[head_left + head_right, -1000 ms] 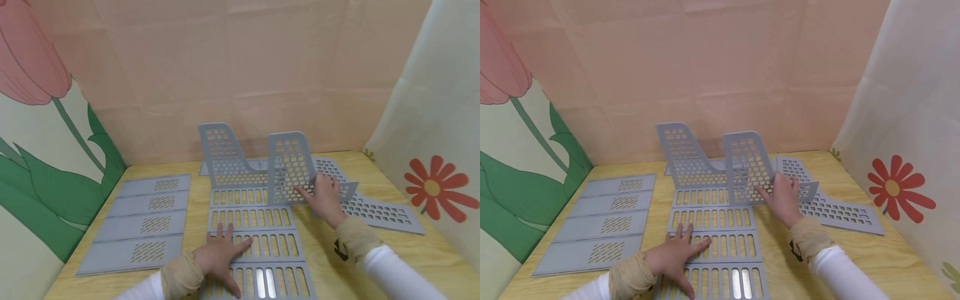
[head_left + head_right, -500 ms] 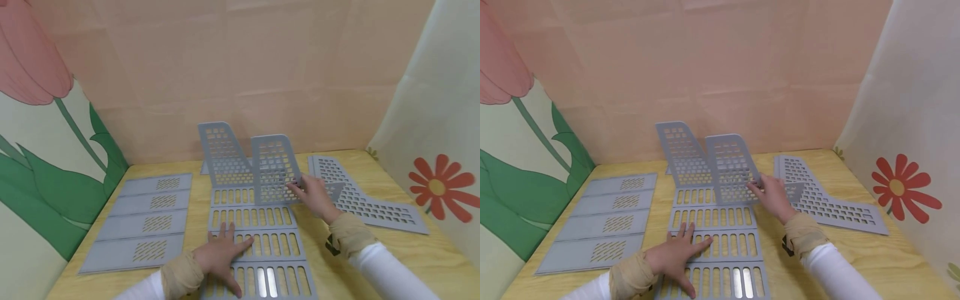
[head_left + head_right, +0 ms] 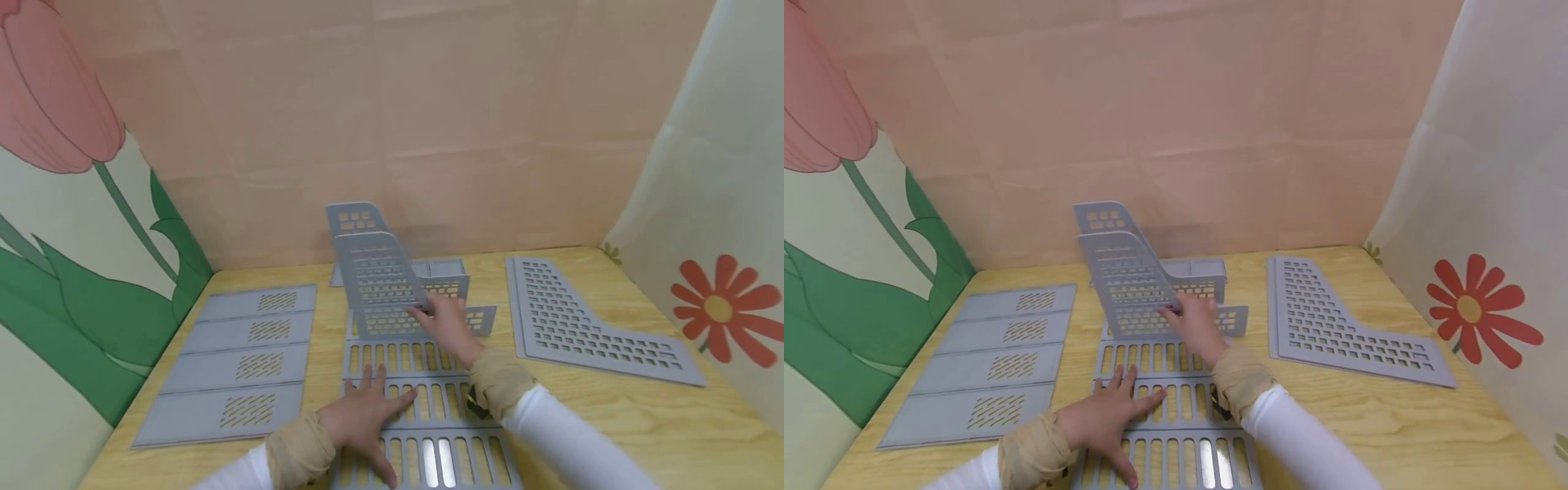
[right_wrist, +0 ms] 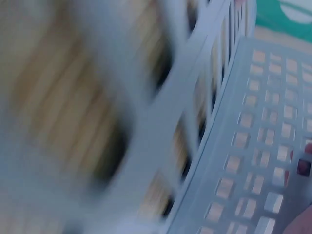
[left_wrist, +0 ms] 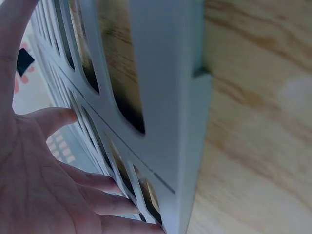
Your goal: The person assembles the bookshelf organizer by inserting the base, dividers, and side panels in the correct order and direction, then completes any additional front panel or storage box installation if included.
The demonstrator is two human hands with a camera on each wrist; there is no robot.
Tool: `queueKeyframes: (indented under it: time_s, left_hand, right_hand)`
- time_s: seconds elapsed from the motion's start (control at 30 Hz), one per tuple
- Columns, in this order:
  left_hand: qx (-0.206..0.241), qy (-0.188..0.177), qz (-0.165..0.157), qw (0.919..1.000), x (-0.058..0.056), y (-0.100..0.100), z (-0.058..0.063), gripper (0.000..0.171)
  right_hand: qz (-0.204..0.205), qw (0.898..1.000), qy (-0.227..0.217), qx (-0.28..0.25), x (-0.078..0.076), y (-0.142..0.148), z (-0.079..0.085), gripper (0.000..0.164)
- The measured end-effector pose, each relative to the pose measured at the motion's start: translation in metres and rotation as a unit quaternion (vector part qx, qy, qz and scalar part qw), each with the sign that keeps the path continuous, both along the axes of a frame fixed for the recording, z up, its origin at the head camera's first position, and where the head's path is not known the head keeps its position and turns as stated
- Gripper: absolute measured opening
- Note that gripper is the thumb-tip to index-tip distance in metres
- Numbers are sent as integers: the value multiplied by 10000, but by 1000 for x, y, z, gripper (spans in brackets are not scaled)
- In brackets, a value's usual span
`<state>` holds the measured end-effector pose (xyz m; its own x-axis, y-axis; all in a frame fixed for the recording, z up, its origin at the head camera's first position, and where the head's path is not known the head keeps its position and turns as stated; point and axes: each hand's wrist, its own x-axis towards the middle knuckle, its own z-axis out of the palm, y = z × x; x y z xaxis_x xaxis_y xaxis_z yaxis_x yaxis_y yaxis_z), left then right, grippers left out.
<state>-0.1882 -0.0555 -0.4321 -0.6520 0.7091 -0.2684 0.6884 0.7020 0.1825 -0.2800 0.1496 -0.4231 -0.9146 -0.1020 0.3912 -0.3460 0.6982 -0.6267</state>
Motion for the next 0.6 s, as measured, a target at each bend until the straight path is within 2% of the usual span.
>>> queueKeyframes:
  time_s: [0.23, 0.47, 0.6]
  left_hand:
    - [5, 138, 1, 9999, 3, 1, -1, 128]
    - [60, -82, 8, 9999, 0, -6, 1, 126]
    - [96, -201, 69, 9997, -2, -8, 1, 125]
  right_hand:
    - [-101, 9997, 63, -206, 6, -29, 4, 11]
    - [-102, 9989, 225, -393, 3, -42, 7, 11]
    - [35, 9990, 150, -431, 3, -47, 7, 10]
